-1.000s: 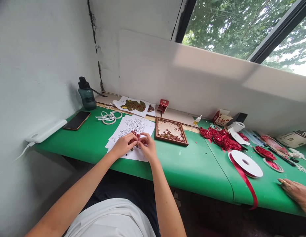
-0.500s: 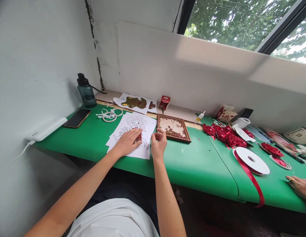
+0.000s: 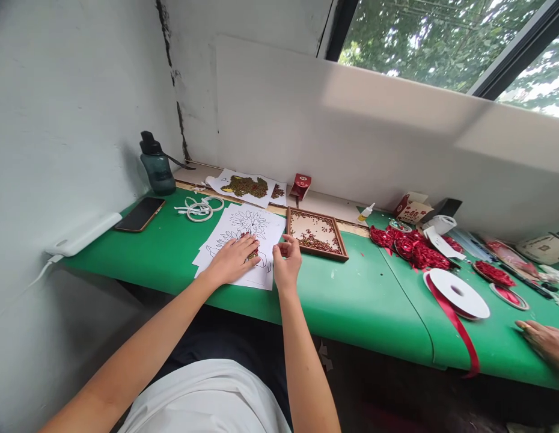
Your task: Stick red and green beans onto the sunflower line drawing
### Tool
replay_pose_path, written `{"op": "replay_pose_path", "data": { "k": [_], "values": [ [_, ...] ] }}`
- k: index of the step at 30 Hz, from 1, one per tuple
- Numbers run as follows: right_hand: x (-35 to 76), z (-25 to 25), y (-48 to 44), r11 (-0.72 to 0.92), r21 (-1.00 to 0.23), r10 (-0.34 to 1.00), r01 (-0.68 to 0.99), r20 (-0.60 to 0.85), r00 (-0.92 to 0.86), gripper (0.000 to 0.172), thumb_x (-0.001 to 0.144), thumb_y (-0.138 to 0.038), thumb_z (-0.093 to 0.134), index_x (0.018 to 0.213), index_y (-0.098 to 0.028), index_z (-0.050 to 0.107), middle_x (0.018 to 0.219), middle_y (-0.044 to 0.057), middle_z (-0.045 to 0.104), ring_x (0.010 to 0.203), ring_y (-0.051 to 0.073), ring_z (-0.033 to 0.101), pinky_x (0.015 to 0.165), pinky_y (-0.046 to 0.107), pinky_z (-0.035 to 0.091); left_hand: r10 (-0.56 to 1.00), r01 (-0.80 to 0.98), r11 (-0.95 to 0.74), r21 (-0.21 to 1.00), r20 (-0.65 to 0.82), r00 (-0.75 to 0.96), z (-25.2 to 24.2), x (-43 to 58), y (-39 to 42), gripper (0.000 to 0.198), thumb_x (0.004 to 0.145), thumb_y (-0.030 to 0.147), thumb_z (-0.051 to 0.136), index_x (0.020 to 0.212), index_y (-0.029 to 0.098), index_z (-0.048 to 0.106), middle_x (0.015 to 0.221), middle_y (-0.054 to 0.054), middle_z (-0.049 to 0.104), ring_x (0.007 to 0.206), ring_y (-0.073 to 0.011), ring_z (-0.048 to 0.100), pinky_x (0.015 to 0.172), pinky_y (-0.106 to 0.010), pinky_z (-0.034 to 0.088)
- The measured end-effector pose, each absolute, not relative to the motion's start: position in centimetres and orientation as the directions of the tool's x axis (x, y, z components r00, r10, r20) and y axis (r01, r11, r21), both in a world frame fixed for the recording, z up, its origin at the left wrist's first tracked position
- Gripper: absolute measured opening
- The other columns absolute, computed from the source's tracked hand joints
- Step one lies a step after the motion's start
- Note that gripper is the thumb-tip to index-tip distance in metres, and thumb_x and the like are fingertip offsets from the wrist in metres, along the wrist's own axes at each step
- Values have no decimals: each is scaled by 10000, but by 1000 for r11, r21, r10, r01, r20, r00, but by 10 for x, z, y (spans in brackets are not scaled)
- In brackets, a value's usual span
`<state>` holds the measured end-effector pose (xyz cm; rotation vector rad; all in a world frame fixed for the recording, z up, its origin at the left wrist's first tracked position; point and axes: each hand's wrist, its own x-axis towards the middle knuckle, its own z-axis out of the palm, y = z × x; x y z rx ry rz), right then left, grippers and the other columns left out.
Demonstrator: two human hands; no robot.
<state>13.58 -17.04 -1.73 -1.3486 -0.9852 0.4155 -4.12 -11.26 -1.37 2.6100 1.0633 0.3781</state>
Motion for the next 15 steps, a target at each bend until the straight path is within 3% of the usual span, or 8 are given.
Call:
{"op": "replay_pose_path", "data": {
  "k": [6,11,15],
  "values": [
    [136,-18,-170,217,-939,774,266,332,540,395,817,-353,688,1172,-218,580,840,9,644,761,185,604,698,328,493,711,621,-673,401,123,692,-13,-41,-113,685,1070,629,291,1634,246,343,1711,-43,320,1607,-269,242,1310,-529,205],
    [132,-18,-171,182,-953,851,243,277,447,441,806,-345,701,1210,-221,572,840,6,657,738,177,601,684,325,500,731,536,-648,541,245,637,-10,-46,-114,521,1059,284,359,1571,195,401,1670,-84,400,1568,-227,328,1290,-455,287],
    [129,-16,-173,184,-942,897,281,277,343,474,820,-333,682,1264,-233,552,842,4,683,730,175,607,694,329,510,742,406,-652,640,430,514,-7,-55,-113,382,981,151,461,1336,222,585,1474,-80,572,1417,-226,499,1209,-404,412]
  ]
}}
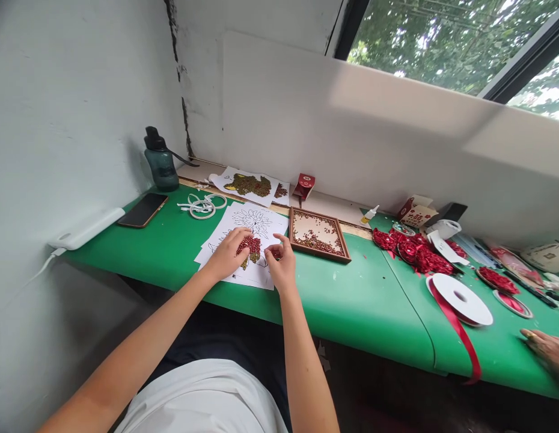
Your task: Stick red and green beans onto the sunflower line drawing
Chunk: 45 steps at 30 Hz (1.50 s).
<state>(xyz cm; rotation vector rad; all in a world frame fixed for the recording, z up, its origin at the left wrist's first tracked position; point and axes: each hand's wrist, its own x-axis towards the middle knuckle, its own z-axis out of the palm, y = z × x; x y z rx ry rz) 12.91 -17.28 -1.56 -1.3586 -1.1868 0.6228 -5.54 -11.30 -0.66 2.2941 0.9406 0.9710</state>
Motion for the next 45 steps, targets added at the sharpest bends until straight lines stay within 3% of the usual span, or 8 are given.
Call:
{"op": "replay_pose_path", "data": {
  "k": [5,11,15,21,28,33,37,45],
  "values": [
    [130,-16,-175,129,-931,919,341,241,311,568,802,-313,677,1338,-231,510,823,-7,690,640,151,550,610,296,468,704,413,-676,611,367,608,-5,-58,-116,219,970,160,536,1107,256,678,1188,-42,686,1176,-253,604,1047,-429,521],
    [130,-15,-177,97,-921,938,378,212,275,574,815,-300,659,1364,-233,507,826,-8,693,622,144,504,601,294,437,739,428,-660,617,432,516,-8,-58,-115,411,953,62,481,1304,247,585,1403,-77,569,1347,-246,534,1138,-415,473],
    [129,-14,-177,107,-911,935,399,228,270,566,819,-302,649,1362,-223,510,824,-5,693,628,148,508,620,306,438,808,457,-585,670,430,403,-9,-61,-113,388,956,53,472,1280,238,581,1329,-74,615,1235,-231,604,1048,-399,523],
    [130,-16,-176,107,-908,936,405,230,267,567,809,-301,645,1355,-221,515,821,-7,690,647,156,533,643,313,455,741,559,-670,488,386,550,-9,-55,-118,155,965,168,589,1068,242,679,1134,-47,712,1132,-282,596,1014,-480,503],
    [130,-15,-176,119,-893,936,434,247,251,572,805,-286,629,1363,-223,516,822,-5,694,642,158,535,651,320,459,730,539,-680,497,386,565,-8,-55,-120,222,962,179,593,1164,253,649,1211,-50,693,1168,-281,592,1029,-467,491],
    [129,-16,-176,101,-887,939,450,235,252,570,803,-278,618,1362,-224,520,823,-4,694,637,160,525,642,320,450,818,560,-566,605,500,285,-7,-59,-116,510,933,143,581,1420,223,453,1264,-97,647,1222,-285,581,1057,-453,474],
    [128,-13,-177,94,-888,940,451,228,252,565,808,-288,616,1361,-225,524,831,2,694,635,160,512,635,320,440,846,636,-527,564,418,330,-9,-59,-115,315,908,116,556,1191,248,593,1098,-68,705,1097,-292,628,979,-468,487],
    [128,-12,-177,101,-886,940,453,234,249,552,804,-291,612,1346,-227,531,828,2,692,640,161,515,641,318,449,819,690,-566,451,403,408,-8,-56,-119,274,901,110,544,1097,248,678,1181,-84,690,1167,-325,562,976,-502,498]
  ]
}}
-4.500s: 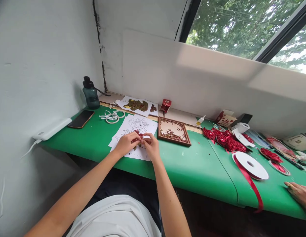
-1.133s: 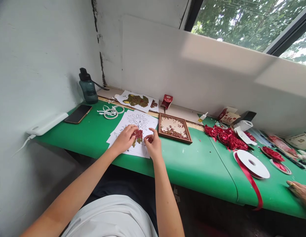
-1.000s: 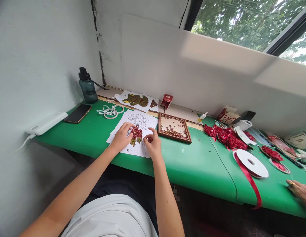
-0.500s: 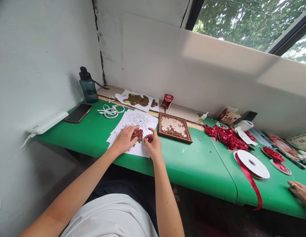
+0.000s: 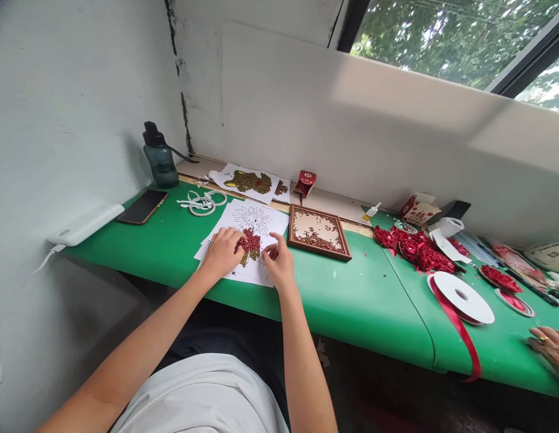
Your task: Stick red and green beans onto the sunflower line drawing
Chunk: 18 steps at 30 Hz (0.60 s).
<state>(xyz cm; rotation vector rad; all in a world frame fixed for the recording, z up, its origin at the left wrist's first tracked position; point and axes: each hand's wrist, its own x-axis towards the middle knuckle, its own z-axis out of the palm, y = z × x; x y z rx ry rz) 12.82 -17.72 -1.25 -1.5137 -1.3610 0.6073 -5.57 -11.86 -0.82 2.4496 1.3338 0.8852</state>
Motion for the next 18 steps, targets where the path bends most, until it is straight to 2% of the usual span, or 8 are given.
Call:
{"op": "replay_pose_path", "data": {
  "k": [4,12,14,16,18],
  "values": [
    [129,-14,-177,102,-887,940,450,234,249,551,807,-291,612,1348,-226,528,828,3,689,639,161,511,639,318,444,806,687,-585,431,406,432,-8,-57,-119,245,914,110,543,963,260,730,1137,-78,692,1149,-321,558,969,-509,502],
    [128,-13,-177,102,-889,941,446,232,247,543,806,-293,611,1339,-226,532,826,-1,687,636,159,513,634,317,441,803,681,-592,431,388,452,-6,-56,-122,252,946,149,532,986,264,752,1151,-68,693,1146,-305,573,973,-492,503],
    [128,-13,-177,98,-888,941,450,229,248,543,804,-288,610,1338,-225,531,825,-1,689,636,159,515,637,319,445,802,680,-594,430,389,454,-6,-56,-121,270,951,149,522,1061,264,740,1184,-71,693,1161,-302,576,988,-485,498],
    [128,-13,-177,98,-887,941,451,231,249,543,801,-283,609,1335,-224,533,822,-2,689,635,158,518,639,321,448,797,673,-601,431,391,460,-6,-56,-121,352,953,154,517,1247,256,681,1281,-77,677,1210,-300,571,1022,-476,487],
    [128,-14,-176,102,-889,940,447,233,248,543,801,-284,610,1335,-222,534,824,-2,689,637,158,520,643,321,451,793,663,-607,438,385,472,-8,-56,-120,520,964,191,530,1482,239,515,1449,-89,603,1322,-303,531,1089,-481,456]
  ]
}}
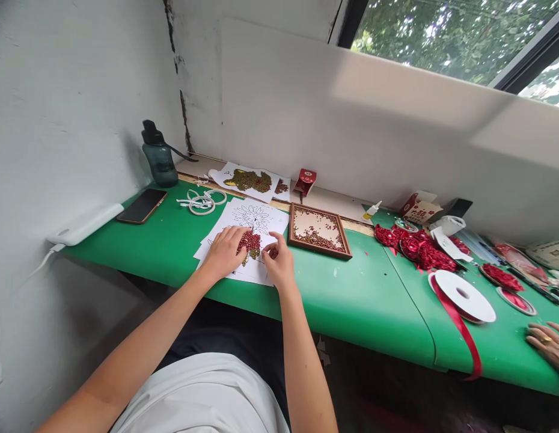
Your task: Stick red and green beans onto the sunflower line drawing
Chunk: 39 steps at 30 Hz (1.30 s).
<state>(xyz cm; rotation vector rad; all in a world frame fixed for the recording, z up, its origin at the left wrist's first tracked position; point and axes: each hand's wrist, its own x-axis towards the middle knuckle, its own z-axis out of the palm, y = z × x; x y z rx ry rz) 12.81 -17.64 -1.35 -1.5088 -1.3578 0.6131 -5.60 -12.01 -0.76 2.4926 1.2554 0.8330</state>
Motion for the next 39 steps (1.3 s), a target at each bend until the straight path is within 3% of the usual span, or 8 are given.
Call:
{"op": "replay_pose_path", "data": {
  "k": [3,6,9,13,21,26,34,39],
  "values": [
    [129,-14,-176,108,-890,941,444,235,243,549,806,-289,615,1344,-217,531,831,2,691,647,160,528,656,323,457,753,628,-658,415,343,562,-9,-55,-119,708,1007,324,546,1649,253,256,1660,-79,405,1510,-299,382,1211,-502,359],
    [129,-14,-176,106,-886,942,451,235,240,561,813,-292,616,1360,-209,525,838,8,692,660,163,531,667,325,461,689,593,-718,365,249,681,-11,-53,-119,562,1060,428,474,1600,297,389,1676,-30,398,1563,-265,326,1256,-484,313],
    [130,-15,-177,102,-885,942,455,233,242,564,817,-290,614,1367,-209,523,844,11,693,664,164,529,666,323,459,687,601,-718,352,213,695,-11,-53,-118,500,1079,471,421,1536,284,500,1647,-22,447,1557,-248,348,1258,-462,326],
    [130,-16,-176,108,-884,941,454,239,241,555,815,-277,612,1360,-217,529,841,5,695,665,163,533,677,326,464,672,595,-734,327,227,705,-13,-53,-117,556,1079,504,412,1589,283,434,1690,-21,372,1587,-260,290,1264,-479,317],
    [130,-16,-175,110,-882,940,458,243,242,549,814,-287,614,1352,-210,536,831,2,690,660,159,531,676,322,468,667,595,-736,322,194,720,-15,-50,-113,507,1111,497,308,1535,301,504,1663,0,423,1568,-244,332,1261,-487,295],
    [130,-17,-175,118,-880,935,461,255,248,546,806,-287,618,1341,-213,538,833,0,690,653,157,526,666,318,457,695,616,-712,336,214,687,-16,-49,-115,664,1084,615,317,1640,254,329,1671,-78,404,1557,-267,352,1255,-482,293],
    [130,-16,-175,118,-879,935,463,255,247,539,815,-284,613,1344,-214,539,830,1,688,656,162,525,674,323,454,703,626,-701,341,185,687,-13,-46,-111,525,1103,540,316,1545,309,479,1646,-15,450,1546,-254,366,1247,-491,320],
    [130,-15,-176,109,-889,934,444,244,259,547,807,-287,620,1343,-217,537,826,2,689,644,159,518,663,323,456,704,613,-700,368,208,679,-11,-47,-114,537,1099,531,330,1575,298,414,1644,-43,451,1553,-262,357,1255,-498,309]
  ]
}}
